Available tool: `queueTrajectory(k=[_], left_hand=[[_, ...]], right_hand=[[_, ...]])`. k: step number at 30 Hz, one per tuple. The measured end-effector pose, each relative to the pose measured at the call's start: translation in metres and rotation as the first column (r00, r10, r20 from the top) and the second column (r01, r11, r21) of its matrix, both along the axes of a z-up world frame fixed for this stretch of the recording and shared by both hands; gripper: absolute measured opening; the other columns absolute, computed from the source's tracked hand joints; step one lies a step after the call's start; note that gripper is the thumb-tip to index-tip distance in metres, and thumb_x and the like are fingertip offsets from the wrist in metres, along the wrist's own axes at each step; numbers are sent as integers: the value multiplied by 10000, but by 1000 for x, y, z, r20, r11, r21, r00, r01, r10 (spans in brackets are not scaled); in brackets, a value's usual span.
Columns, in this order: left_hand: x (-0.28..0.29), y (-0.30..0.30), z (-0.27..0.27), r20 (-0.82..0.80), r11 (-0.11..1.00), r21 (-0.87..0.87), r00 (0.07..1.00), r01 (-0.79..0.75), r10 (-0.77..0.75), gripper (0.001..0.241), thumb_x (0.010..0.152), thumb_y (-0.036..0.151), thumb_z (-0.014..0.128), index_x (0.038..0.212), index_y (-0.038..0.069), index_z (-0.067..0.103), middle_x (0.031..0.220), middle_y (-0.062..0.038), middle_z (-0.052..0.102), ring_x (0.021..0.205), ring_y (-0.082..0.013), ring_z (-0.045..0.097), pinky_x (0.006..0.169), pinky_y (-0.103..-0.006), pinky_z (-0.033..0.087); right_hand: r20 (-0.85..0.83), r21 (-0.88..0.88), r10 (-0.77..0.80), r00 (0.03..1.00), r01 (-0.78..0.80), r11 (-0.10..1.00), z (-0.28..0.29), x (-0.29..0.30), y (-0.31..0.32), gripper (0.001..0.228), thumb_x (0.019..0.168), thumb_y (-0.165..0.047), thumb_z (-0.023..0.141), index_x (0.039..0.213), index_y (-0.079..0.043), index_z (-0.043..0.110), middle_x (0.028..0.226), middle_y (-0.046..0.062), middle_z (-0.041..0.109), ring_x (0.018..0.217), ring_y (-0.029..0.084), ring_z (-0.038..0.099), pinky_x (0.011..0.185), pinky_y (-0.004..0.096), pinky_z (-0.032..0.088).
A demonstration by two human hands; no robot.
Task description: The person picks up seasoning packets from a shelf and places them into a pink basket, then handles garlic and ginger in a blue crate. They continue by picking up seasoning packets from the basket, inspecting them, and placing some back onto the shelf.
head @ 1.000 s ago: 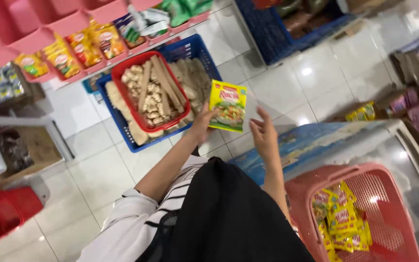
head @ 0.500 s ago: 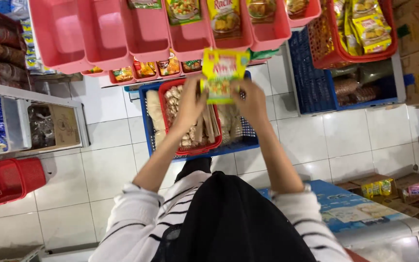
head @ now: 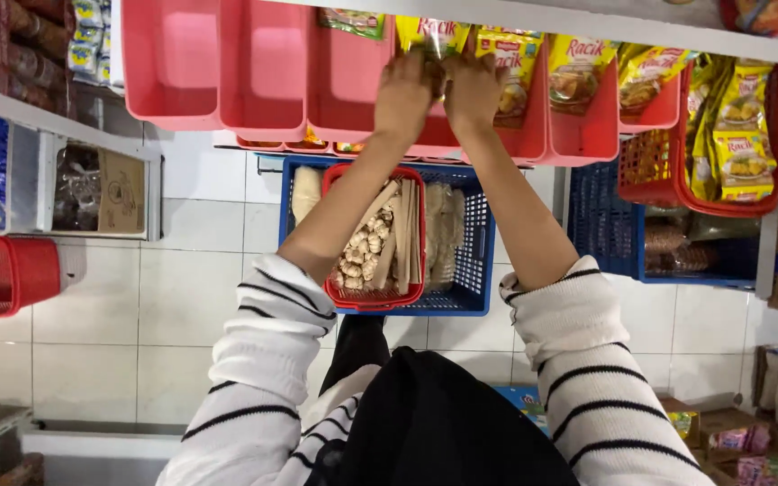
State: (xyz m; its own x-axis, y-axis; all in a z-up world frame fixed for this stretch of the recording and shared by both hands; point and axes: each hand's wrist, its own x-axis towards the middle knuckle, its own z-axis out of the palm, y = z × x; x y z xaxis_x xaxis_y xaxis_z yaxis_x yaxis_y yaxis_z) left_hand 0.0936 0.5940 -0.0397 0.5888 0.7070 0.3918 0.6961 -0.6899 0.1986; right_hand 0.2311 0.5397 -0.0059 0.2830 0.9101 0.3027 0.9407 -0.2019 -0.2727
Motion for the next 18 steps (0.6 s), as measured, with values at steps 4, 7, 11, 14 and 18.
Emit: queueTrajectory(k=[4,7,11,14,18], left_hand=[[38,5,-50,-407,992,121,910,-27,75,563,898,271,610,1433,120,518,1485,-129,466,1362,-329,458,1173,-516,338],[63,12,-56,-575,977,-153,817,-147,33,617,971,301,569,1545,128,422,1584,-137,371,1419,-337,404,1125,-526,362],[66,16,-50,-499,942,-269,865,-200,42,603,1080,263,568,1655,150,426,1671,-128,322,1494,-338,406,1094,-540,481],[54,20,-38,-257,925,-357,966,-131,37,732,885,417,648,1539,218,386,1624,-115,195,1444,-376,316,1012,-520,477],[47,24,-17,-384,901,-403,923,-161,-7,514,968,340,607,1452,203,504,1676,-86,166,1463,-351,350,917,-477,563]], right_hand=[[242,-106,-14,970,41,993,-24,2,1,267,776,-74,769,1032,-145,800,1674,127,296,1412,438,289,1051,670,302],[396,-165,7,918,64,984,-19,-4,-5,631,619,-138,780,1246,-77,748,1627,151,144,1426,498,188,981,834,218],[44,-223,-16,999,25,975,20,-25,-53,210,854,-157,743,1063,-153,772,1686,86,240,1514,400,213,1029,809,181],[-138,-3,-30,990,30,1000,50,-37,-100,223,879,-153,734,1093,-206,766,1638,72,354,1501,366,295,1036,808,188],[-242,133,-7,970,40,990,67,-56,-197,258,989,-161,702,1245,-176,726,1627,105,416,1469,363,374,1119,678,240]])
